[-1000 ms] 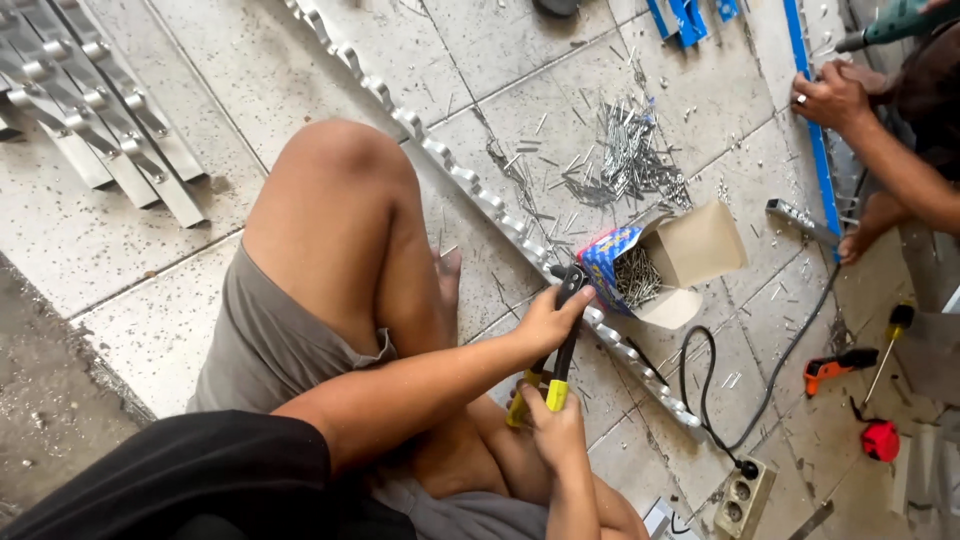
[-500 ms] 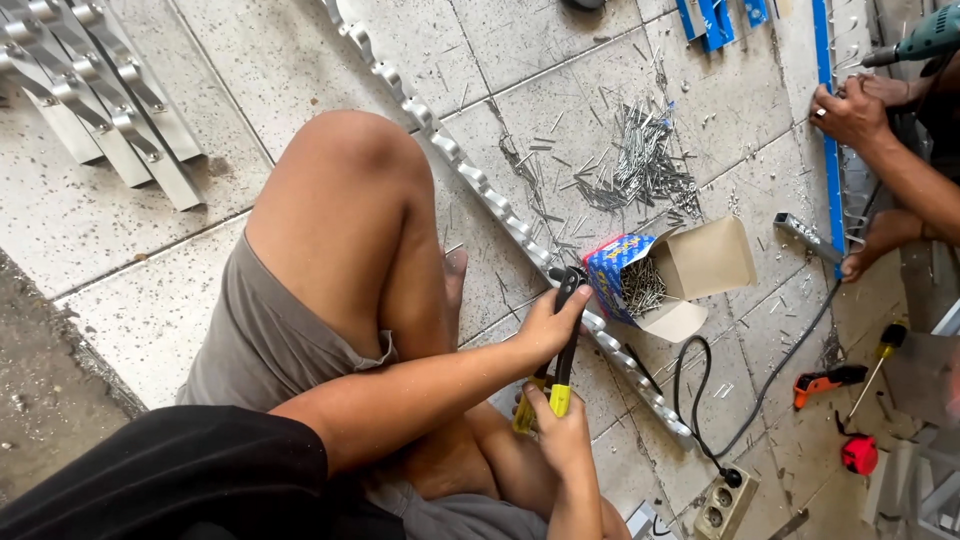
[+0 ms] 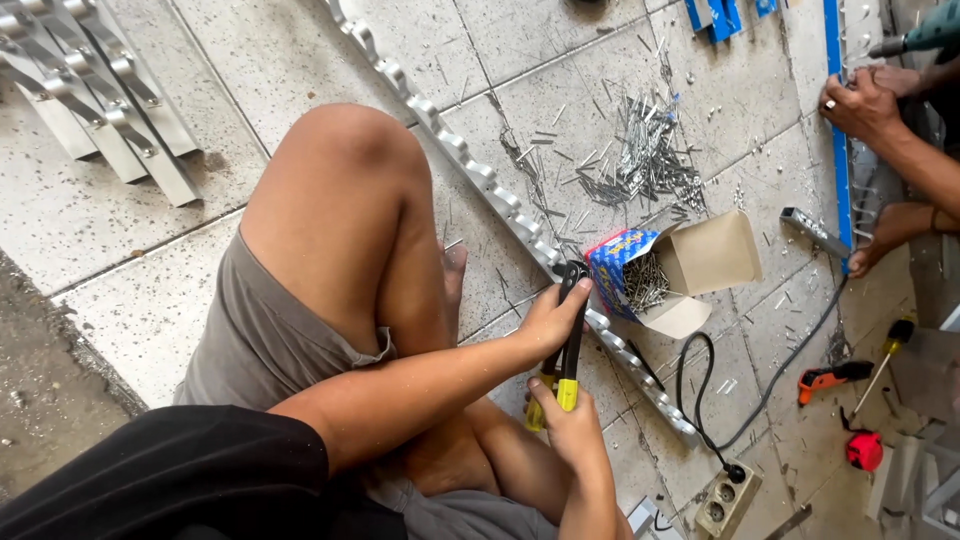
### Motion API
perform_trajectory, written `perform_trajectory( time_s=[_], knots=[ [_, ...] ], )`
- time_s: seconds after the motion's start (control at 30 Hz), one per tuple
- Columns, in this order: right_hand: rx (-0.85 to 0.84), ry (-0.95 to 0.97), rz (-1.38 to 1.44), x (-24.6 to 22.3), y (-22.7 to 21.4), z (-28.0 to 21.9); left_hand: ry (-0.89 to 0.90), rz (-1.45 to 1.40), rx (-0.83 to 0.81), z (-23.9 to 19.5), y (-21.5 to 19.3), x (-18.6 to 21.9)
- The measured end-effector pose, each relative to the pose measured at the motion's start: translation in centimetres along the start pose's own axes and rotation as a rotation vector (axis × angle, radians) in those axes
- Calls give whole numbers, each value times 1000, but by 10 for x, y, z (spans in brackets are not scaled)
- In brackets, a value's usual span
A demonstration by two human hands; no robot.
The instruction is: Assembling aluminum or metal profiles using a manual rivet gun and rivets on a workshop floor.
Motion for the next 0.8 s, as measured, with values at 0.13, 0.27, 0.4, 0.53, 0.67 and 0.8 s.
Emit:
perform_trajectory(
  time_s=[0.13, 0.27, 0.4, 0.53, 0.67, 0.8],
  knots=[
    [-120, 94, 424, 22, 1, 17, -8, 185, 4, 7, -2, -8],
    [-103, 11, 188, 15, -2, 21, -21, 115, 30, 5, -6, -12],
    [-55, 43, -218, -17, -21, 4, -75, -27, -1, 2, -6, -9],
    [-49, 71, -292, -17, -32, 8, -106, -140, -31, 4, -7, -8],
    [3, 60, -250, 9, -22, 30, -104, -264, -71, 4, -2, 0],
    [168, 71, -211, 51, 5, 62, -95, -326, -21, 13, -1, -14]
  ],
)
Point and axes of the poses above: each hand's wrist, its own z-axis towards the middle knuckle, its own y-axis out of the palm, x = y × z, the point moved 3 cm from there along z, towards the middle knuckle, and after that the axes turned 5 degrees about -x, right-handed, at the moved point
